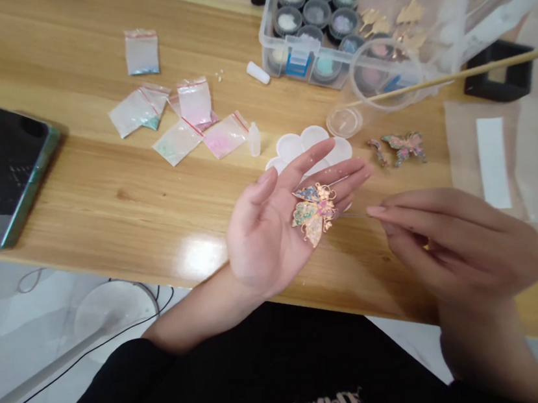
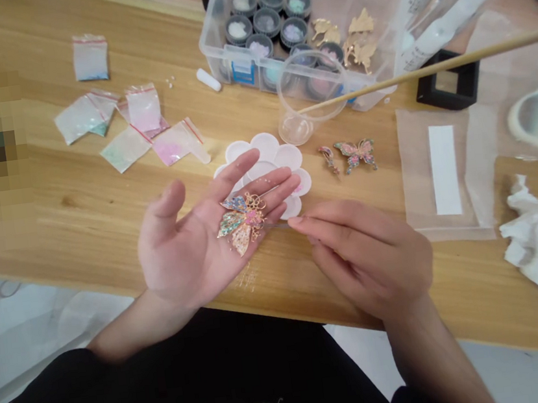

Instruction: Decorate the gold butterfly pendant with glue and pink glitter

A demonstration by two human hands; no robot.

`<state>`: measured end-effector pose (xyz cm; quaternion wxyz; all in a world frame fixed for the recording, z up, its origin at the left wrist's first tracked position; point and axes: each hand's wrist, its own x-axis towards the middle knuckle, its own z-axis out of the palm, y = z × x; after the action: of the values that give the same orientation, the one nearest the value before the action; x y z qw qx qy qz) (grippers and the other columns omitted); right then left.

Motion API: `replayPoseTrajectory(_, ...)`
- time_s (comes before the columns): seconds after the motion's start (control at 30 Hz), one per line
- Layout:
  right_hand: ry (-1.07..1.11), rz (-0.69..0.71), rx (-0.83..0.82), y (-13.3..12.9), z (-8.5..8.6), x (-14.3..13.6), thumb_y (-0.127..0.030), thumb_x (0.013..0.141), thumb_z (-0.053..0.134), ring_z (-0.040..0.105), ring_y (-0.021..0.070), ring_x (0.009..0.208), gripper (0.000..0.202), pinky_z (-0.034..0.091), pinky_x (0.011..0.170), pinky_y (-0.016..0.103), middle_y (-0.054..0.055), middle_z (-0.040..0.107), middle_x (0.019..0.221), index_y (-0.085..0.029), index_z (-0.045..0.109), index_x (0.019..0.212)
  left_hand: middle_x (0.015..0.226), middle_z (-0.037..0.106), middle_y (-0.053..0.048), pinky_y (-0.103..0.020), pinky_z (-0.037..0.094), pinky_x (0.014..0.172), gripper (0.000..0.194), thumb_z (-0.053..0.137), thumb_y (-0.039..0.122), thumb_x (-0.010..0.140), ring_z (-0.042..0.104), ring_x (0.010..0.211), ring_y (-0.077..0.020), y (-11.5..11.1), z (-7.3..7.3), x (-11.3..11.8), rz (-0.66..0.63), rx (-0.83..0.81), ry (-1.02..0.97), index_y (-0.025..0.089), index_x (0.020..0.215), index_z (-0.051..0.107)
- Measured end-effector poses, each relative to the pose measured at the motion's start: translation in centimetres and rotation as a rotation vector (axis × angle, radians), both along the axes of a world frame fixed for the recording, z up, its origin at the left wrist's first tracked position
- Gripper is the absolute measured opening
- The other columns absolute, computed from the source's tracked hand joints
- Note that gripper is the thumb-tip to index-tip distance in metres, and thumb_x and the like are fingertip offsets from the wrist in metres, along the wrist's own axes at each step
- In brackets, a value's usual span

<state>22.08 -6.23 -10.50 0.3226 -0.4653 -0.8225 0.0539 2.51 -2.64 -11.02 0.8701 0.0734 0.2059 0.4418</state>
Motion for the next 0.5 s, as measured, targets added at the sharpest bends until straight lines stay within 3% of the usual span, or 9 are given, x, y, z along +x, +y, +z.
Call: replayPoseTrajectory(0.5,0.008,0.005,-0.025,0.05,0.00,-0.07,0.002,0.083,0.066,0.075,0.0172,0.085,0.061,0.064,0.070,0.030,-0.004,0.078,0.103,-0.037,0.067,0.130,0.130,0.071,-0.011,-0.043,0.028,0.125,0.071,0.034,0.052,0.099,0.054,0.140,-0.0279,-0.04,0.02,0.00,0.006,0.005,-0.011,0.012,0.158,0.030)
